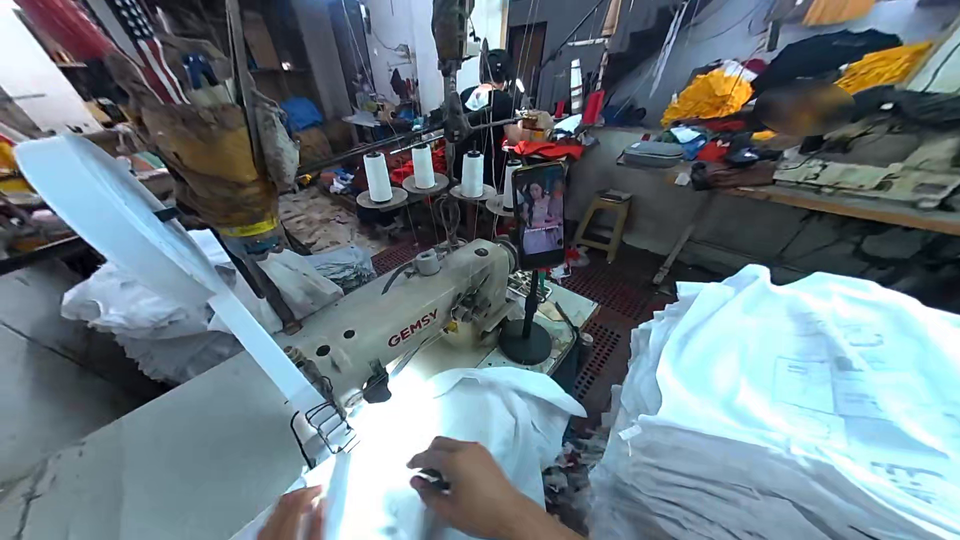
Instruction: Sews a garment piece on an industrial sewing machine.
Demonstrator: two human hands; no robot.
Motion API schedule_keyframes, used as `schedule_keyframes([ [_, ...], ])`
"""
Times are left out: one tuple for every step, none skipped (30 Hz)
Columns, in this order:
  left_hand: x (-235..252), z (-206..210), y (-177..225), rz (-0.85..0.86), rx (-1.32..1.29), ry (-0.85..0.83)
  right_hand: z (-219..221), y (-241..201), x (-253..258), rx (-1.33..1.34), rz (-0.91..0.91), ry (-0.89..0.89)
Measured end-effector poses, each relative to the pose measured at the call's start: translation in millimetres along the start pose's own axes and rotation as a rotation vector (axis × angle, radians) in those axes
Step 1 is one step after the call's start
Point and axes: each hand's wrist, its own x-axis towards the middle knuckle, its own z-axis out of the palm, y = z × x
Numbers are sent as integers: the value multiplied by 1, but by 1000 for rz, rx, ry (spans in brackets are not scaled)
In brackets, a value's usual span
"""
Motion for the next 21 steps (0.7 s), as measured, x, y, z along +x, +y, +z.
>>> schedule_keyframes([
  [-1, 14, 6, 28, -17, -72, 12, -1, 7, -35, 37, -85],
  [-4, 27, 7, 54, -9, -104, 18, -1, 14, -91, 90, -139],
  [-7, 35, 7, 67, 30, -110, 19, -1, 20, -157, 155, -164],
  [-9, 38, 6, 65, 73, -107, 16, 0, 25, -213, 210, -163],
  [-11, 41, 5, 51, 113, -101, 13, 2, 29, -252, 249, -140],
  [-11, 43, 5, 32, 143, -91, 9, 7, 32, -279, 276, -103],
  [-10, 47, 6, 10, 151, -80, 4, 12, 35, -295, 302, -68],
  [-7, 52, 8, -15, 143, -65, -1, 18, 38, -310, 327, -43],
  [-2, 56, 12, -41, 112, -54, -7, 24, 40, -324, 348, -24],
  [3, 58, 19, -70, 73, -49, -12, 30, 41, -340, 363, 0],
  [9, 57, 27, -110, 20, -81, -17, 36, 41, -364, 371, 24],
  [13, 53, 34, -142, -19, -135, -21, 43, 41, -388, 374, 48],
  [15, 50, 38, -146, -25, -177, -23, 48, 40, -408, 370, 72],
  [14, 49, 38, -125, 0, -199, -25, 53, 38, -425, 362, 92],
  [9, 52, 35, -94, 43, -182, -26, 55, 37, -444, 352, 101],
  [5, 56, 31, -69, 92, -151, -27, 52, 37, -459, 348, 88],
  [1, 58, 27, -60, 120, -141, -27, 46, 38, -467, 360, 52],
  [0, 59, 25, -62, 129, -148, -27, 36, 39, -477, 380, 8],
  [0, 60, 25, -69, 128, -160, -25, 24, 39, -485, 377, -24],
  [0, 60, 25, -74, 121, -162, -19, 11, 40, -481, 331, -34],
  [2, 60, 25, -76, 105, -154, -11, -4, 40, -457, 274, -44],
])
